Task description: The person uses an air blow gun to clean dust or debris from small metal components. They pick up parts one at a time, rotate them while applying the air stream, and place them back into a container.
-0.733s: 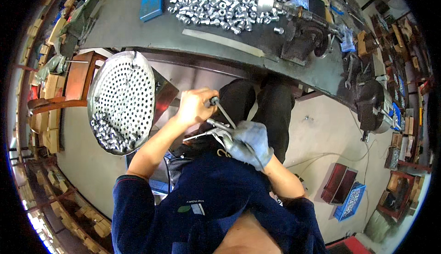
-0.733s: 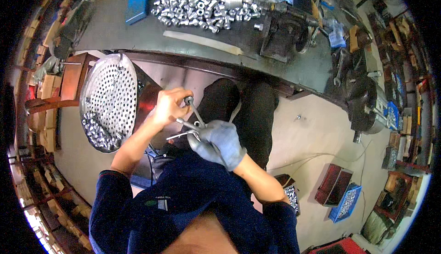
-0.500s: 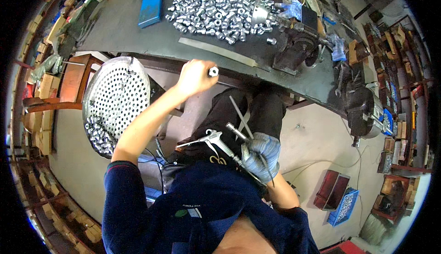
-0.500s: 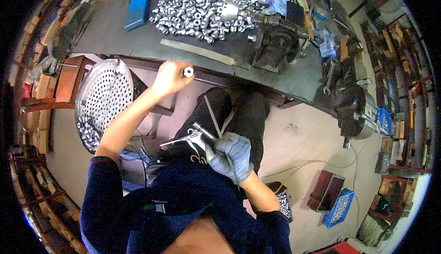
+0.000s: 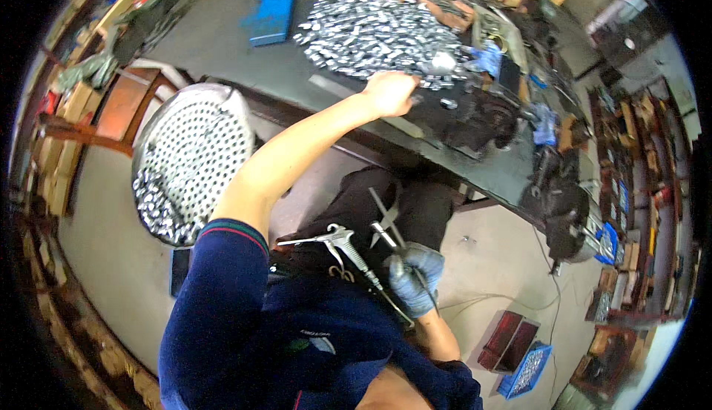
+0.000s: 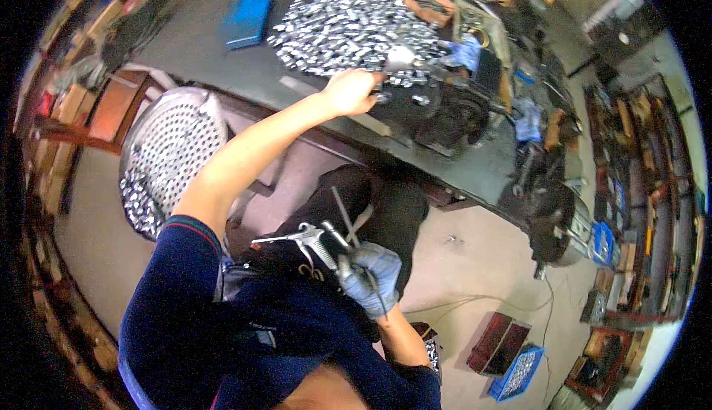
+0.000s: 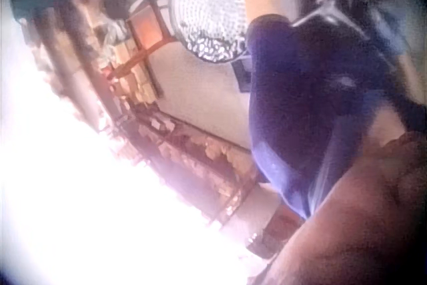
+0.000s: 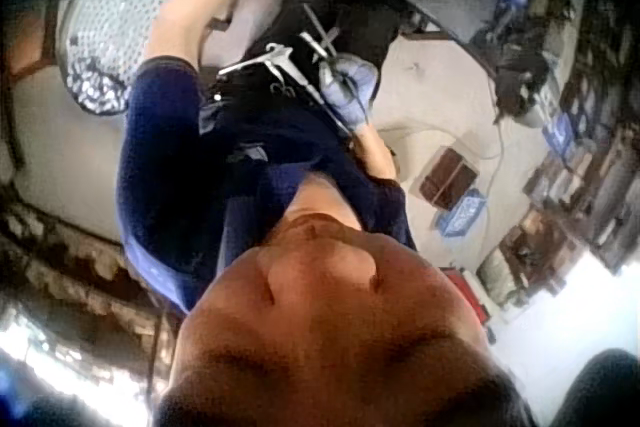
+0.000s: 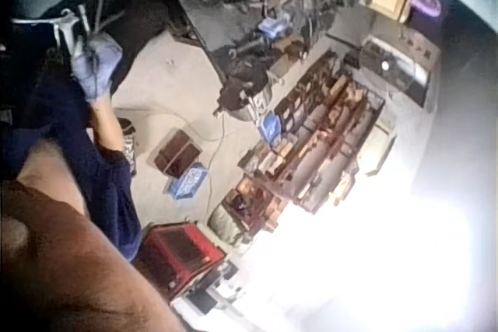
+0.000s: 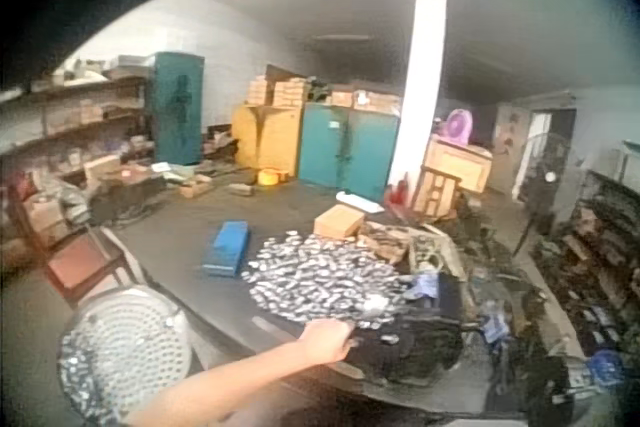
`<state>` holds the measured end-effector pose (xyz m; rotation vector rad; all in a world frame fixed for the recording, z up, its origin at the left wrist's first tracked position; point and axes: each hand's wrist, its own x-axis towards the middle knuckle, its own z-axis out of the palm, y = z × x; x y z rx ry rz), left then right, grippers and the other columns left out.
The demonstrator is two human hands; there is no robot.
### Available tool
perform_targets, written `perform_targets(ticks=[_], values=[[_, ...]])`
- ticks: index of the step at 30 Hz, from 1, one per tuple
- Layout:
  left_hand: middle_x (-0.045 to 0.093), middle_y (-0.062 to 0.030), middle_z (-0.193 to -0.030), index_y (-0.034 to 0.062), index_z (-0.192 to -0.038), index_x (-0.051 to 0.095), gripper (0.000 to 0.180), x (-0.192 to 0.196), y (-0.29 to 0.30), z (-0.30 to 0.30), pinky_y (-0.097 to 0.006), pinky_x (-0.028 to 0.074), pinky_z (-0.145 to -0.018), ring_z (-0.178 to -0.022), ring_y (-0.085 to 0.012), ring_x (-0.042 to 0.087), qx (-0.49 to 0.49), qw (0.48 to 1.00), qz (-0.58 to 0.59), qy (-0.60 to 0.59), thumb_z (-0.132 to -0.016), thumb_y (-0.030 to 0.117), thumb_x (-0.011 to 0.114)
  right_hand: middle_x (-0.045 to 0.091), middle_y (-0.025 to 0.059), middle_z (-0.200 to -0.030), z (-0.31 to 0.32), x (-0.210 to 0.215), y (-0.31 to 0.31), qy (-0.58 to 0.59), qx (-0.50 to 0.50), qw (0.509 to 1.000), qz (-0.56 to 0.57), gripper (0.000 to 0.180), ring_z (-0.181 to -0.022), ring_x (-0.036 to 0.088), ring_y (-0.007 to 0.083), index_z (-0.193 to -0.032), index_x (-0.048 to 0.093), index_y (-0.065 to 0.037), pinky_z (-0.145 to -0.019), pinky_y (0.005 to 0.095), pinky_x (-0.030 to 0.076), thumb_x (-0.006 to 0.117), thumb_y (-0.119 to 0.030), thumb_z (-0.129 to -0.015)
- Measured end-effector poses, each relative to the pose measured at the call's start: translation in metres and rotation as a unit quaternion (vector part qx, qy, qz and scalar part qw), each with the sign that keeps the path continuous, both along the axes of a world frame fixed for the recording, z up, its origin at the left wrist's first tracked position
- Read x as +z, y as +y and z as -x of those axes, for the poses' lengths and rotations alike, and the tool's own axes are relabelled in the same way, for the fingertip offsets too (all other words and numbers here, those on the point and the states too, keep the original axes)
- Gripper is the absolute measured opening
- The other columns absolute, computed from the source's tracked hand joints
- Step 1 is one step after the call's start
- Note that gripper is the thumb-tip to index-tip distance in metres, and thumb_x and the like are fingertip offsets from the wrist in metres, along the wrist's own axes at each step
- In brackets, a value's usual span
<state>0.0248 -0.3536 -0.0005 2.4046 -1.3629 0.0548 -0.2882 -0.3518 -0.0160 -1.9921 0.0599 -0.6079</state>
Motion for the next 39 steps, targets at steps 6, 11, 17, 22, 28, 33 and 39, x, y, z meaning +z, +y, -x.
perform_targets(ticks=[6,11,17,22,28,33,39], values=[[0.063,-0.0132,-0.065,0.0079,-0.111,0.061,0.040,0.023,0.163,-0.009,-0.034,0.052,-0.061,-0.061,-0.0237,0.064,0.083,0.990,0.058,0.103,-0.071,0.010,0.057,0.061,0.0099,-0.057,0.010,-0.010,0.002,0.030,-0.036,0.999,-0.016,0.036,-0.053,0.060,0.0200,-0.060,0.059,-0.003,-0.052,0.0289,0.047,0.060,-0.030,-0.084],[0.065,-0.0137,-0.071,-0.0039,-0.112,0.057,0.044,-0.009,0.419,-0.034,-0.028,0.050,-0.058,-0.063,-0.0158,0.062,0.272,0.920,0.124,0.255,-0.069,0.001,0.055,0.059,0.0096,-0.056,-0.006,-0.004,0.013,0.036,0.031,0.996,-0.079,0.036,-0.051,0.057,0.0179,-0.058,0.055,-0.003,-0.050,0.0289,0.045,0.059,-0.027,-0.085],[0.063,-0.0127,-0.064,0.0000,-0.097,0.065,0.036,-0.026,0.540,0.007,-0.032,0.052,-0.060,-0.059,-0.0210,0.065,0.495,0.849,-0.023,0.184,-0.063,0.011,0.062,0.057,0.0092,-0.057,-0.018,0.005,0.022,0.034,0.053,0.995,-0.073,0.036,-0.051,0.053,0.0166,-0.060,0.052,-0.004,-0.049,0.0280,0.041,0.059,-0.028,-0.086],[0.065,-0.0119,-0.098,0.0155,-0.094,0.068,0.030,-0.065,0.519,0.005,-0.039,0.049,-0.083,-0.095,-0.0289,0.062,0.500,0.836,-0.224,0.009,-0.065,0.015,0.062,0.056,0.0086,-0.057,-0.016,0.000,0.023,0.041,0.067,0.993,-0.082,0.036,-0.052,0.053,0.0161,-0.061,0.054,-0.004,-0.050,0.0282,0.041,0.061,-0.030,-0.085],[0.065,-0.0125,-0.096,0.0166,-0.096,0.068,0.035,-0.070,0.510,-0.018,-0.040,0.050,-0.079,-0.091,-0.0302,0.063,0.450,0.839,-0.305,0.017,-0.064,0.007,0.057,0.061,0.0103,-0.060,-0.011,0.002,0.025,0.062,0.044,0.993,-0.091,0.031,-0.054,0.057,0.0179,-0.062,0.058,-0.004,-0.054,0.0305,0.045,0.064,-0.026,-0.083],[0.066,-0.0146,-0.092,0.0114,-0.106,0.065,0.033,-0.020,0.438,0.017,-0.035,0.050,-0.076,-0.083,-0.0257,0.064,0.402,0.913,-0.044,0.063,-0.074,0.017,0.067,0.061,0.0093,-0.058,-0.013,0.001,0.022,0.043,0.035,0.998,-0.017,0.024,-0.052,0.058,0.0199,-0.063,0.060,-0.006,-0.051,0.0293,0.045,0.065,-0.023,-0.079],[0.066,-0.0056,-0.092,-0.0010,-0.105,0.060,0.026,0.025,0.288,0.095,-0.026,0.047,-0.079,-0.087,-0.0109,0.059,0.089,0.910,0.142,0.380,-0.079,0.000,0.061,0.043,0.0067,-0.051,-0.030,0.013,0.023,-0.035,0.117,0.992,0.031,0.030,-0.044,0.047,0.0261,-0.054,0.043,-0.012,-0.041,0.0344,0.035,0.071,-0.016,-0.066]])
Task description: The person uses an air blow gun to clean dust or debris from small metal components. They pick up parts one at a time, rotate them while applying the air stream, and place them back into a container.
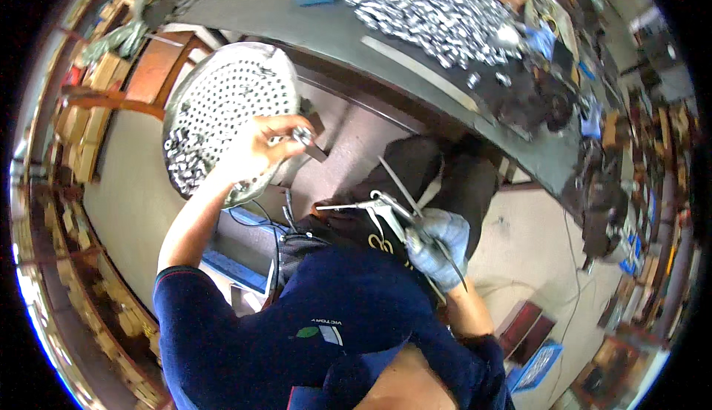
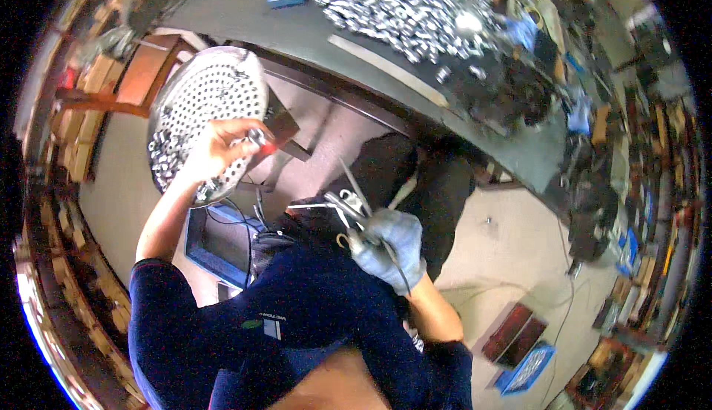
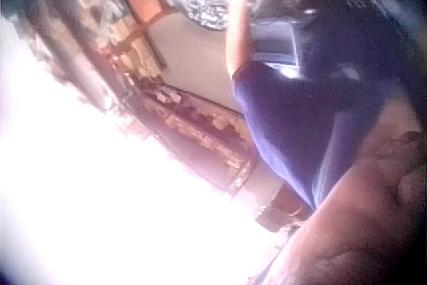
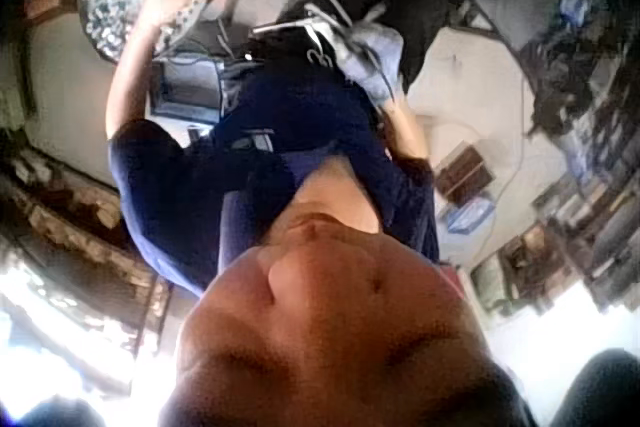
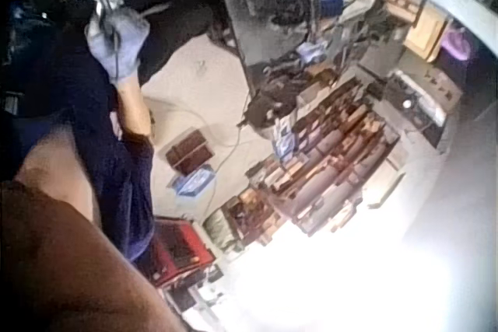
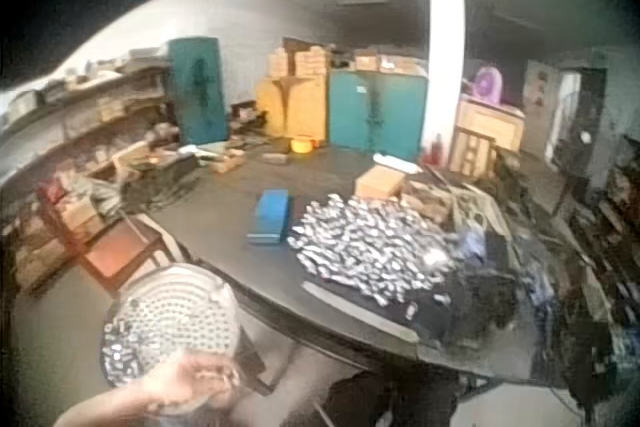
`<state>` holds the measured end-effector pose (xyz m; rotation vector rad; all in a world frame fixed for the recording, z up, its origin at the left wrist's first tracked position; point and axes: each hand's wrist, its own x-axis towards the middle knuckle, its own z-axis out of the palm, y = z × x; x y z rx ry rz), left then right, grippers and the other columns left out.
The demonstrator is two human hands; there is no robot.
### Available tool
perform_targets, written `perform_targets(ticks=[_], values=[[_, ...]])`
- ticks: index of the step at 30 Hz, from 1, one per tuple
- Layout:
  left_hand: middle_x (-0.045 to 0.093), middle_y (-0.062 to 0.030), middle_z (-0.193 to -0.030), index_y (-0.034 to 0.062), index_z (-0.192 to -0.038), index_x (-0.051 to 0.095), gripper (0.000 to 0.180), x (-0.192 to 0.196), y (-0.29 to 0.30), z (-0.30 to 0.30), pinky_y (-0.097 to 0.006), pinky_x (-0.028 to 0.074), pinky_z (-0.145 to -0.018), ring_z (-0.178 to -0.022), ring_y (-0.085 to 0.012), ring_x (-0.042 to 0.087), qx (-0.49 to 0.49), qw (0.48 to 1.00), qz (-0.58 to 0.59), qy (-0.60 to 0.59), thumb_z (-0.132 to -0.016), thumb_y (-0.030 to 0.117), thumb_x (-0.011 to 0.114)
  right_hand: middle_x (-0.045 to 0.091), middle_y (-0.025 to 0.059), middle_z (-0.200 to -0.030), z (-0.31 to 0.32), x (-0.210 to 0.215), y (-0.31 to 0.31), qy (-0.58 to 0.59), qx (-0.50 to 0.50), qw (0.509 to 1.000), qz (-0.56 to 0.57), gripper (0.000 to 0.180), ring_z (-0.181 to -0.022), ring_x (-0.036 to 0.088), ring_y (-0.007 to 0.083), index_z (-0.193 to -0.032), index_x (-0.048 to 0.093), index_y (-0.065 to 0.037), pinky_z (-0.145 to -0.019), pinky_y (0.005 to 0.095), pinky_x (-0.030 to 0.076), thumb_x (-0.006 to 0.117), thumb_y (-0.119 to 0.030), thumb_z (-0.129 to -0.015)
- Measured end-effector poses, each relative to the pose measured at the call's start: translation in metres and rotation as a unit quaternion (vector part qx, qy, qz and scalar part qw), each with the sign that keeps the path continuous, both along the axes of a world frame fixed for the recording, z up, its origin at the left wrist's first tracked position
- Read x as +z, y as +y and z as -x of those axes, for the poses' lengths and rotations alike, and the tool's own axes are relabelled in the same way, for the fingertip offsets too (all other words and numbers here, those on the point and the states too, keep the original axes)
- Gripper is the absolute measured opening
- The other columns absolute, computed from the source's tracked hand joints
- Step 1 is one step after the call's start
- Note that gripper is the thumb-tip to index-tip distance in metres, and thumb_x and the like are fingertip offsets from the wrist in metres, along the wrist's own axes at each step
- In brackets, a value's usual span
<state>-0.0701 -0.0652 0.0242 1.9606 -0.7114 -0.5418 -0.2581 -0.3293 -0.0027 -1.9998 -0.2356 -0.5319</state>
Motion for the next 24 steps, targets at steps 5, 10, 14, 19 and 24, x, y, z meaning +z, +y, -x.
perform_targets(ticks=[5,10,14,19,24], values=[[0.064,-0.0079,-0.097,-0.0023,-0.108,0.057,0.032,-0.014,-0.067,0.033,-0.028,0.048,-0.078,-0.090,-0.0138,0.060,-0.158,0.969,0.115,0.152,-0.076,-0.007,0.063,0.043,0.0084,-0.050,-0.001,0.002,-0.001,-0.011,-0.035,0.999,0.020,0.035,-0.044,0.047,0.0276,-0.051,0.042,-0.012,-0.041,0.0349,0.036,0.074,-0.015,-0.065],[0.062,-0.0060,-0.091,-0.0009,-0.100,0.060,0.029,-0.013,-0.084,0.037,-0.028,0.046,-0.079,-0.085,-0.0155,0.059,-0.169,0.973,0.068,0.143,-0.072,-0.005,0.068,0.044,0.0096,-0.048,0.002,-0.004,-0.007,0.006,-0.057,0.997,0.056,0.035,-0.042,0.048,0.0278,-0.049,0.045,-0.012,-0.041,0.0346,0.037,0.075,-0.022,-0.065],[0.061,-0.0069,-0.084,0.0006,-0.093,0.063,0.030,-0.002,-0.090,0.034,-0.031,0.044,-0.076,-0.082,-0.0192,0.058,-0.226,0.972,0.056,0.001,-0.065,-0.003,0.071,0.045,0.0094,-0.048,-0.003,-0.004,-0.005,0.012,-0.036,0.996,0.079,0.034,-0.043,0.050,0.0275,-0.049,0.047,-0.012,-0.042,0.0350,0.039,0.073,-0.024,-0.067],[0.061,-0.0077,-0.081,0.0009,-0.090,0.065,0.028,0.001,-0.090,0.030,-0.031,0.043,-0.072,-0.079,-0.0198,0.057,-0.236,0.970,0.049,-0.025,-0.063,-0.002,0.072,0.046,0.0100,-0.048,-0.002,-0.006,-0.007,0.027,-0.029,0.991,0.124,0.034,-0.044,0.051,0.0279,-0.049,0.049,-0.011,-0.043,0.0357,0.041,0.072,-0.027,-0.069],[0.061,-0.0072,-0.078,0.0013,-0.090,0.066,0.027,-0.005,-0.096,0.031,-0.031,0.042,-0.069,-0.075,-0.0192,0.057,-0.244,0.968,0.049,-0.033,-0.064,-0.001,0.072,0.048,0.0108,-0.048,-0.001,-0.006,-0.006,0.021,-0.035,0.994,0.100,0.033,-0.044,0.051,0.0283,-0.050,0.051,-0.010,-0.043,0.0359,0.040,0.072,-0.027,-0.069]])
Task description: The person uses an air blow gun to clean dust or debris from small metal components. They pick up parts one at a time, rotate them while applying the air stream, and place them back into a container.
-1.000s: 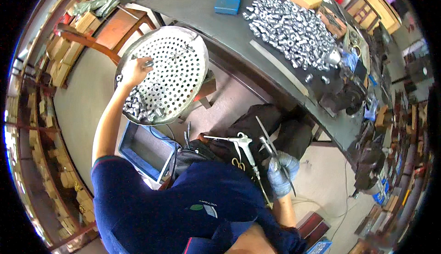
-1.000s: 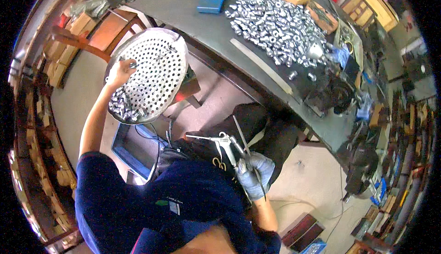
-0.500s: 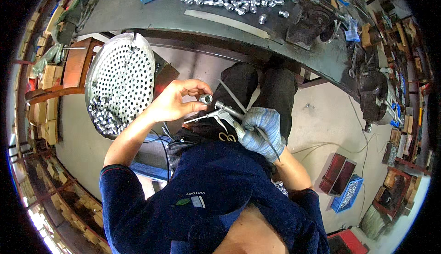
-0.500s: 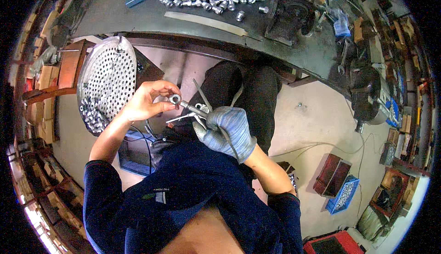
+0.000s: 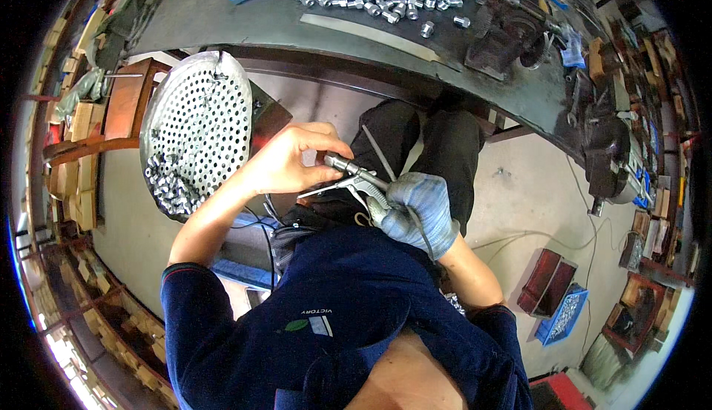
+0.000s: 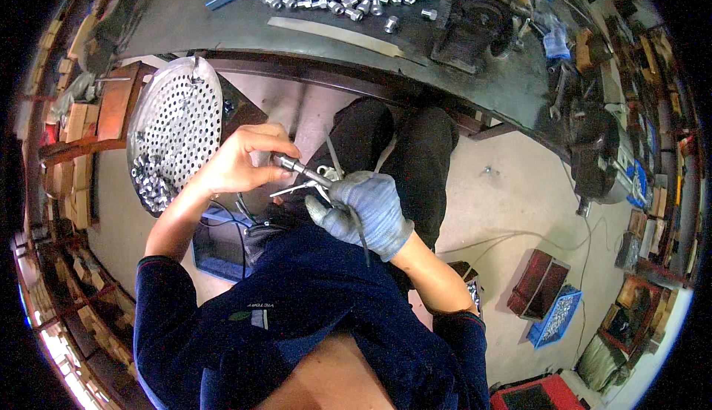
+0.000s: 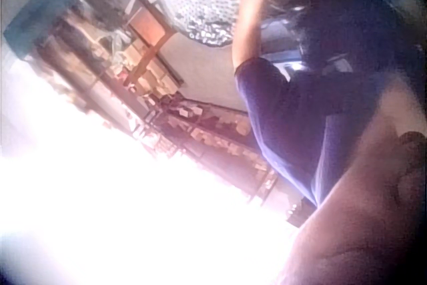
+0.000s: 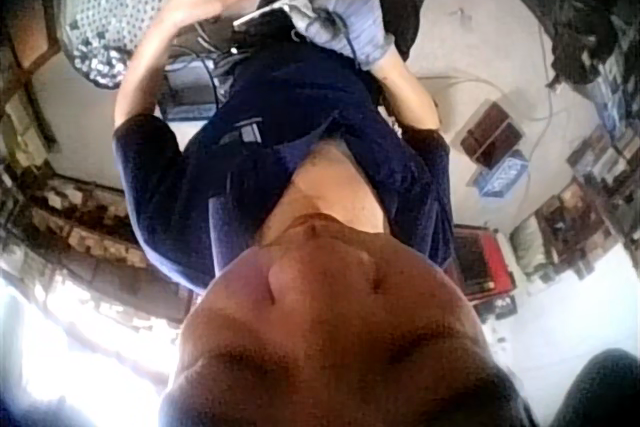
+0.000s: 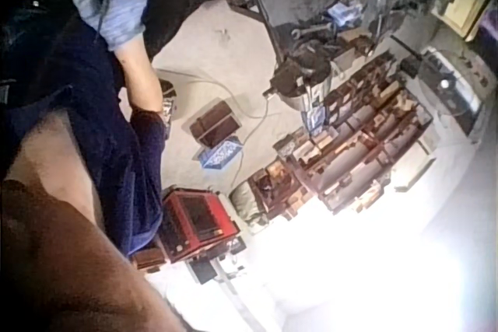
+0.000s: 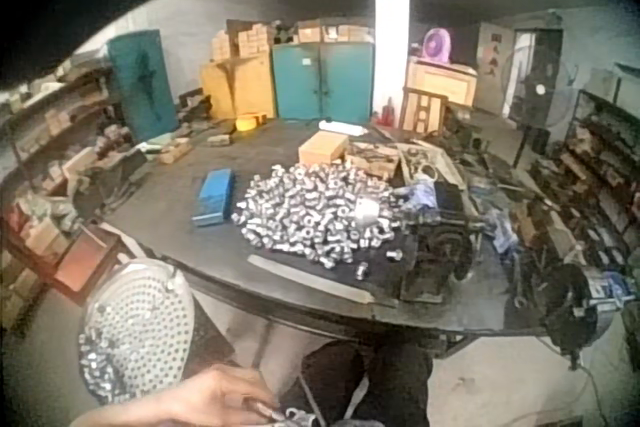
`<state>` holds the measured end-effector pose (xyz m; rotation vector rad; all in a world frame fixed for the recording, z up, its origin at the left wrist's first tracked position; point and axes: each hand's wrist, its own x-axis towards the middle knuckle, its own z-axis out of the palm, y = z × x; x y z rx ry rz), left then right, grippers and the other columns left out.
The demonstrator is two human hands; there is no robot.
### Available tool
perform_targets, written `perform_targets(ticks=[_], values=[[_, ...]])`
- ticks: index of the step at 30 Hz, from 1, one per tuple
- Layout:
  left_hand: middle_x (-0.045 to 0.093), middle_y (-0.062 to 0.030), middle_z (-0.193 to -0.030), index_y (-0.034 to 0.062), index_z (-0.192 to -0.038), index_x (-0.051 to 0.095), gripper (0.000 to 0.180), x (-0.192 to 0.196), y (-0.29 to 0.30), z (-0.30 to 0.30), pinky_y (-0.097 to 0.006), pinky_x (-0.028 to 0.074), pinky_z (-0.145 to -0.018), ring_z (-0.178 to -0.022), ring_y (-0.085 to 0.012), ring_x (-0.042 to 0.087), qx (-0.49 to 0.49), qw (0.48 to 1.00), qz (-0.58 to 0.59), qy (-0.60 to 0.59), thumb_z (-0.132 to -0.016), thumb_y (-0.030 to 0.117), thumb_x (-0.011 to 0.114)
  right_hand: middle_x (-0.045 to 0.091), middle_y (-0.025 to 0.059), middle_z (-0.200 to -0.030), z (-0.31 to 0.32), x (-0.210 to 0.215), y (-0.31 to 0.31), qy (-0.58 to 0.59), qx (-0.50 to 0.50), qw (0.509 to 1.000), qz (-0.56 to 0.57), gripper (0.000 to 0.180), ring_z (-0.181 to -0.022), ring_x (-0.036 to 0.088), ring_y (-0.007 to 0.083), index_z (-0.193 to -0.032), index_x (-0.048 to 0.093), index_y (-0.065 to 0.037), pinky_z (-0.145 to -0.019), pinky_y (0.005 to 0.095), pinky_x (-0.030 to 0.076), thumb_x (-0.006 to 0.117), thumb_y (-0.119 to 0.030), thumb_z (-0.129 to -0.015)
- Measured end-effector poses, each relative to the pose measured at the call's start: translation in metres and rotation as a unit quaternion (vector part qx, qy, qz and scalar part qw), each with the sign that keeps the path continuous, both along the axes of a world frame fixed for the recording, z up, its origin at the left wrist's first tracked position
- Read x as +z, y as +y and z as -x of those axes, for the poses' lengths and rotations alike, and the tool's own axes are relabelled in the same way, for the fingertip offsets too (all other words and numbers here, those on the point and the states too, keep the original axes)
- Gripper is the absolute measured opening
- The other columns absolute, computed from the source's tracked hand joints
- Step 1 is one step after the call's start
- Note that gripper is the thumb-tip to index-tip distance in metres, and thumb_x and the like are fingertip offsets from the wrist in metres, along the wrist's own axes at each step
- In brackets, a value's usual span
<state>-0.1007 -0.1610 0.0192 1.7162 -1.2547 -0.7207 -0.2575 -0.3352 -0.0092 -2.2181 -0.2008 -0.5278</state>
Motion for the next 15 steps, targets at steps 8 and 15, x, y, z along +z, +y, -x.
perform_targets(ticks=[8,15], values=[[0.062,-0.0063,-0.074,-0.0013,-0.101,0.063,0.030,-0.005,-0.006,0.006,-0.025,0.043,-0.062,-0.067,-0.0139,0.058,0.017,0.974,-0.027,0.222,-0.075,0.010,0.072,0.049,0.0096,-0.049,0.001,0.002,0.000,-0.029,-0.008,0.999,0.022,0.029,-0.045,0.052,0.0270,-0.050,0.052,-0.011,-0.043,0.0357,0.041,0.075,-0.023,-0.065],[0.062,-0.0043,-0.075,-0.0016,-0.100,0.060,0.023,-0.013,-0.007,0.012,-0.022,0.048,-0.056,-0.067,-0.0083,0.058,0.069,0.926,-0.033,0.371,-0.082,0.011,0.066,0.048,0.0089,-0.049,0.001,-0.003,-0.003,-0.008,-0.032,0.999,-0.009,0.026,-0.044,0.050,0.0266,-0.053,0.053,-0.011,-0.043,0.0349,0.040,0.074,-0.020,-0.064]])
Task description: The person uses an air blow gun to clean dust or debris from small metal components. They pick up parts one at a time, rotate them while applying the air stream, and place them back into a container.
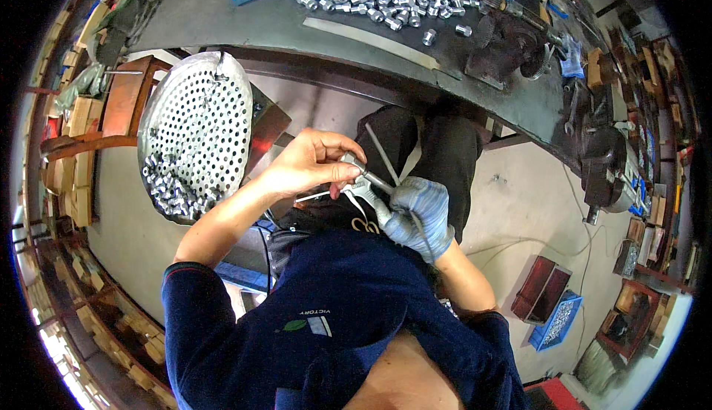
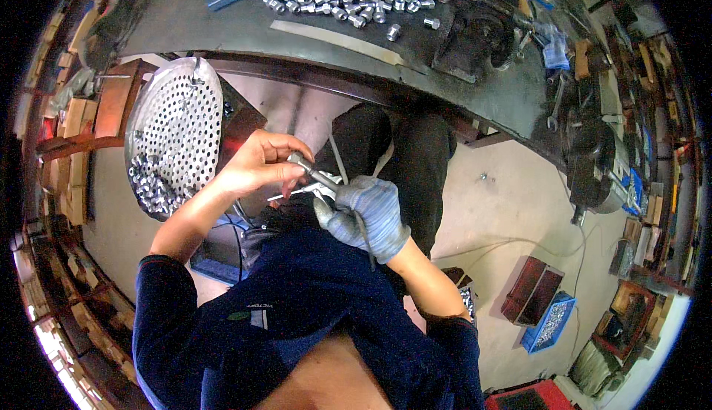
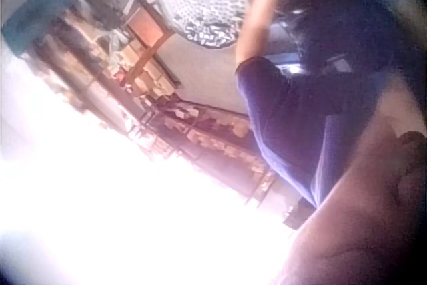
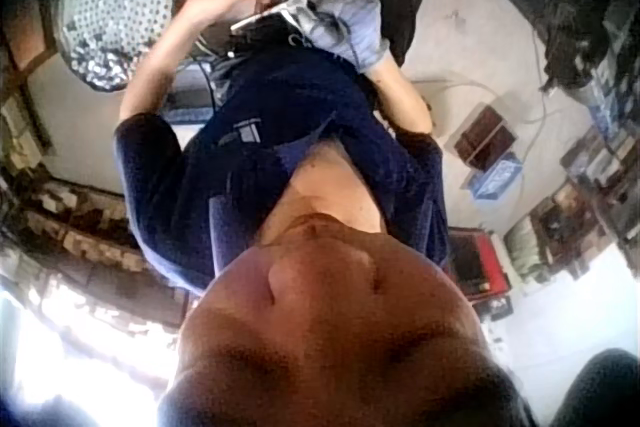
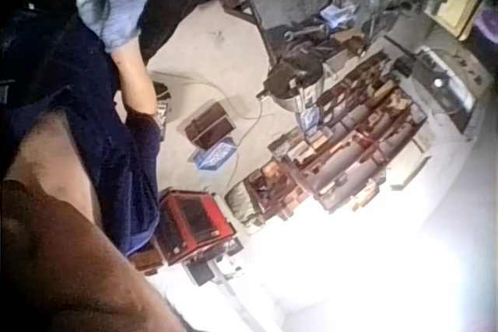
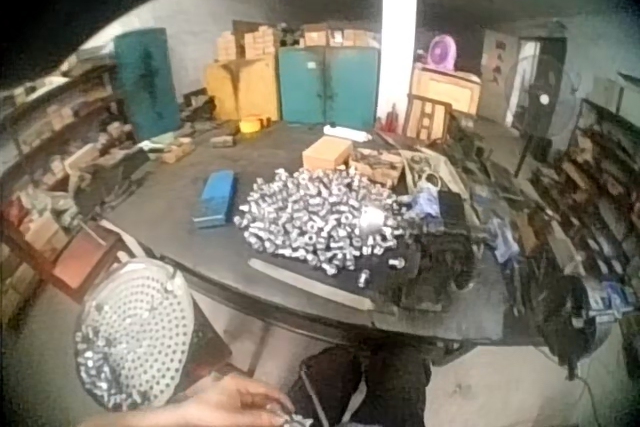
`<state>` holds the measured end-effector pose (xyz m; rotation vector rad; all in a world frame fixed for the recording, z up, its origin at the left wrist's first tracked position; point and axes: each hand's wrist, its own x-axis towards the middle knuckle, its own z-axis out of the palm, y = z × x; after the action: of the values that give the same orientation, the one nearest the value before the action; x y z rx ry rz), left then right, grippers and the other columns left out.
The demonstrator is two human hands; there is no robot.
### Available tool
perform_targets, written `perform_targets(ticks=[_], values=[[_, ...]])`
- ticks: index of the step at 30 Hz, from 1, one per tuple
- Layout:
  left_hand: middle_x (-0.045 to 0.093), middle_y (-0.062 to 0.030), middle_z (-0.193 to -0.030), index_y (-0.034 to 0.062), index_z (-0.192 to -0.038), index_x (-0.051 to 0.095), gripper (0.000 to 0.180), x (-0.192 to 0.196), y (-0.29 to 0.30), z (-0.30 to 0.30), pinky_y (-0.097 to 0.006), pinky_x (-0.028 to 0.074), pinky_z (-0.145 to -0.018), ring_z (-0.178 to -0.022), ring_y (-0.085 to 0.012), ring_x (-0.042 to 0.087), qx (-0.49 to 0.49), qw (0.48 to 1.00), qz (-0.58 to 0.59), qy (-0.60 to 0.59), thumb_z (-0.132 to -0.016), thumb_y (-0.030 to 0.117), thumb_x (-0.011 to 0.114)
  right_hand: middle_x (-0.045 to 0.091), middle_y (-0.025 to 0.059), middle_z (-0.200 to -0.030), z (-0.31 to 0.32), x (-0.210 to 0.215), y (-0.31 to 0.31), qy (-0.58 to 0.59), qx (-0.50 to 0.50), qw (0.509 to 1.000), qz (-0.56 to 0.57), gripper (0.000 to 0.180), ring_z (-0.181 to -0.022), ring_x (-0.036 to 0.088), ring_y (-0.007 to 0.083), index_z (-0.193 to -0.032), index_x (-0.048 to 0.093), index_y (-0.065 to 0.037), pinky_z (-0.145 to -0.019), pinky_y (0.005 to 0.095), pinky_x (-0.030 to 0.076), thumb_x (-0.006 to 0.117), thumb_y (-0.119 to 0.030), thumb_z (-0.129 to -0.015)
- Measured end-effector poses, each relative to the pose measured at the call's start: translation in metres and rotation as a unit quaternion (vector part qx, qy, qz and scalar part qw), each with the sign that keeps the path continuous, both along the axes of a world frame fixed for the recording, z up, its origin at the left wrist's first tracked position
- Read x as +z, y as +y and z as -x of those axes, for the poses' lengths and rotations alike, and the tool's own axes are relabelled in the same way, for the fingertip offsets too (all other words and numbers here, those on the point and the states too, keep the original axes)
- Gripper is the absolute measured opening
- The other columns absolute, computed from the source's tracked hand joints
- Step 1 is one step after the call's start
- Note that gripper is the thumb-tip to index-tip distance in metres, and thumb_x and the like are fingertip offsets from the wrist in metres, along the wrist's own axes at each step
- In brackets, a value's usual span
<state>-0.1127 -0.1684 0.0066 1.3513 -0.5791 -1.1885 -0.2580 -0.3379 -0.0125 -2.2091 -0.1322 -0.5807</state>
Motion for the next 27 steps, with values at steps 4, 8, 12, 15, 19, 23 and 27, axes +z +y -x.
perform_targets(ticks=[4,8,12,15,19,23,27], values=[[0.061,-0.0001,-0.078,-0.0016,-0.092,0.063,0.018,-0.011,-0.002,-0.011,-0.020,0.042,-0.054,-0.064,-0.0036,0.051,0.089,0.950,-0.010,-0.298,-0.075,0.002,0.068,0.048,0.0081,-0.050,0.008,-0.002,-0.006,0.008,-0.019,0.997,-0.074,0.030,-0.044,0.050,0.0266,-0.050,0.047,-0.012,-0.043,0.0335,0.039,0.074,-0.016,-0.064],[0.055,-0.0039,-0.066,0.0019,-0.088,0.065,0.024,-0.018,0.001,-0.023,-0.025,0.036,-0.045,-0.049,-0.0071,0.045,0.117,0.849,-0.085,-0.508,-0.064,0.000,0.068,0.049,0.0075,-0.052,0.012,0.024,-0.006,-0.044,0.074,0.987,-0.135,0.022,-0.044,0.050,0.0220,-0.058,0.047,-0.009,-0.043,0.0294,0.042,0.065,-0.006,-0.069],[0.053,-0.0081,-0.064,0.0037,-0.086,0.065,0.029,-0.027,0.001,-0.020,-0.028,0.037,-0.044,-0.045,-0.0148,0.046,0.128,0.811,-0.062,-0.568,-0.057,-0.001,0.066,0.046,0.0066,-0.049,0.009,0.029,0.000,-0.035,0.113,0.982,-0.149,0.024,-0.043,0.049,0.0214,-0.053,0.048,-0.009,-0.041,0.0300,0.039,0.066,-0.008,-0.068],[0.055,-0.0082,-0.064,0.0043,-0.085,0.065,0.029,-0.027,-0.006,-0.017,-0.030,0.039,-0.045,-0.046,-0.0179,0.047,0.111,0.802,-0.027,-0.586,-0.056,-0.002,0.065,0.049,0.0074,-0.052,0.011,0.036,0.001,0.003,0.089,0.991,-0.101,0.020,-0.043,0.050,0.0220,-0.057,0.051,-0.009,-0.042,0.0303,0.039,0.068,-0.009,-0.067],[0.055,-0.0081,-0.065,0.0051,-0.084,0.065,0.029,-0.030,-0.004,-0.015,-0.031,0.041,-0.046,-0.048,-0.0197,0.051,0.102,0.785,-0.021,-0.610,-0.056,0.000,0.065,0.049,0.0082,-0.052,0.001,0.021,0.010,-0.029,0.059,0.989,-0.135,0.021,-0.043,0.050,0.0237,-0.057,0.052,-0.008,-0.043,0.0302,0.039,0.069,-0.010,-0.068],[0.059,-0.0085,-0.070,0.0071,-0.084,0.064,0.026,-0.033,-0.015,-0.013,-0.036,0.046,-0.053,-0.057,-0.0268,0.058,0.057,0.790,-0.015,-0.611,-0.059,0.007,0.066,0.049,0.0080,-0.048,-0.020,0.016,0.015,0.044,0.043,0.995,-0.076,0.027,-0.043,0.053,0.0262,-0.050,0.050,-0.010,-0.042,0.0329,0.042,0.071,-0.014,-0.066],[0.061,-0.0121,-0.069,0.0077,-0.085,0.065,0.023,-0.037,-0.026,-0.026,-0.039,0.048,-0.057,-0.062,-0.0310,0.060,0.060,0.794,-0.041,-0.603,-0.061,0.010,0.066,0.051,0.0074,-0.050,-0.021,0.014,0.005,-0.045,0.024,0.999,-0.006,0.021,-0.044,0.053,0.0246,-0.052,0.056,-0.011,-0.043,0.0338,0.043,0.072,-0.015,-0.066]])
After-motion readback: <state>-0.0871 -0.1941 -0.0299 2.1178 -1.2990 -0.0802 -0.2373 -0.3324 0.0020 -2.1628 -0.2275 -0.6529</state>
